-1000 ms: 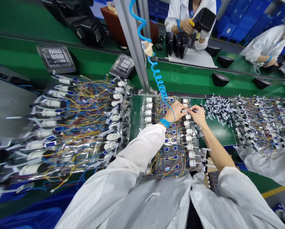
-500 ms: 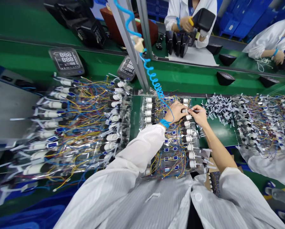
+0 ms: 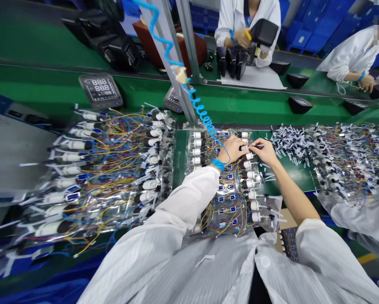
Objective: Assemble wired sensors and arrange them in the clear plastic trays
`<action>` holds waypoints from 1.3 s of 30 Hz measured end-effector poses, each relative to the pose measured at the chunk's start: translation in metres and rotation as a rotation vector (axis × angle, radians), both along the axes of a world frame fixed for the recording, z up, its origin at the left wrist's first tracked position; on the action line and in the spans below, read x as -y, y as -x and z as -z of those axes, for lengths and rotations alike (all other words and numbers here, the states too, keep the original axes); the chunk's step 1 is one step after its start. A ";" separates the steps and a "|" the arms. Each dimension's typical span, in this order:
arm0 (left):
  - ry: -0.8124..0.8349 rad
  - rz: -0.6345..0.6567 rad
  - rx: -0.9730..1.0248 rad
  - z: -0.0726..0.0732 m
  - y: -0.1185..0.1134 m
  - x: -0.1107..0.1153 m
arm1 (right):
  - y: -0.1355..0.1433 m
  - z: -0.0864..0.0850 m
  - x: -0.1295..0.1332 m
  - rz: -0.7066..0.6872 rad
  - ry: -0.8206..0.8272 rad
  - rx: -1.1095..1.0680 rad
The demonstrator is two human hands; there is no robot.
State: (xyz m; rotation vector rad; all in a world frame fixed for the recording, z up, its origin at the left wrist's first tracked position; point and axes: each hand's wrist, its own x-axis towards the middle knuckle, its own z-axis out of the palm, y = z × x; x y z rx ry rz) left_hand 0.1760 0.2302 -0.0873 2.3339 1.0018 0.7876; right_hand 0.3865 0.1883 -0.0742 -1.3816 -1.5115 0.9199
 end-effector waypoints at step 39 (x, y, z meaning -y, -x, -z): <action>-0.091 0.031 -0.252 -0.010 -0.004 -0.017 | -0.109 0.001 0.090 0.404 0.138 0.071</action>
